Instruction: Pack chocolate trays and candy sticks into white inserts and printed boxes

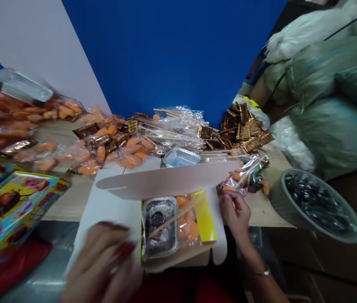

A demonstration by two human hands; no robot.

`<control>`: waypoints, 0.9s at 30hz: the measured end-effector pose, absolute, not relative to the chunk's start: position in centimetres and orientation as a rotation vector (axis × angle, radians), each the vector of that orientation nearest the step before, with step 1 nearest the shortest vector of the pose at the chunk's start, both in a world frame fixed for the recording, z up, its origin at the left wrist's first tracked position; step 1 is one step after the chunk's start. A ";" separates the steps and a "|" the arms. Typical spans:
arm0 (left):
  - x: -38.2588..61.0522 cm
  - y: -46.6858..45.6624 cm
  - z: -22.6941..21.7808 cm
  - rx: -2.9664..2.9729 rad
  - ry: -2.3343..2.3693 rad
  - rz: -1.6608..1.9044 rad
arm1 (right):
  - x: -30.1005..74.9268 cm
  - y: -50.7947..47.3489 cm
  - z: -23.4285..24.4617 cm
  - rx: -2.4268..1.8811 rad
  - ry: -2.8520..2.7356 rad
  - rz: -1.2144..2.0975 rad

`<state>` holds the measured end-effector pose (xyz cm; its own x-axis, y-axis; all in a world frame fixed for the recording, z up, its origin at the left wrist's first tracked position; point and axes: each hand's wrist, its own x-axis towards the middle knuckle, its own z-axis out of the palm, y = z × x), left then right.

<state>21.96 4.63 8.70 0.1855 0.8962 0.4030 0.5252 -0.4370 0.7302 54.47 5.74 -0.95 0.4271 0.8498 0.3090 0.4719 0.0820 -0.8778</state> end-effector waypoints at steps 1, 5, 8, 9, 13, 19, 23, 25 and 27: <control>23.5 3.9 8.5 2.132 1.257 1.103 | 54.2 5.6 -0.3 -1.523 -1.216 0.438; 28.1 4.9 8.0 2.486 1.138 0.694 | 52.6 4.4 2.0 -1.409 -1.412 0.457; 28.0 6.0 7.6 2.495 1.207 0.565 | 52.0 3.7 2.9 -1.361 -1.581 0.461; 27.4 6.1 7.4 2.473 1.263 0.566 | 51.9 3.7 3.0 -1.357 -1.623 0.440; 25.3 5.4 6.7 2.436 1.408 0.628 | 51.6 4.9 3.7 -1.381 -1.846 0.279; 25.4 4.9 6.2 2.398 1.479 0.615 | 48.9 3.8 6.5 -1.336 -2.158 0.471; 24.6 5.4 5.1 2.395 1.439 0.465 | 47.8 2.4 5.8 -1.389 -2.308 0.596; 24.4 5.6 4.8 2.430 1.347 0.421 | 48.0 2.5 5.4 -1.404 -2.295 0.633; 24.4 5.7 4.8 2.398 1.310 0.414 | 48.6 2.7 5.3 -1.376 -2.197 0.725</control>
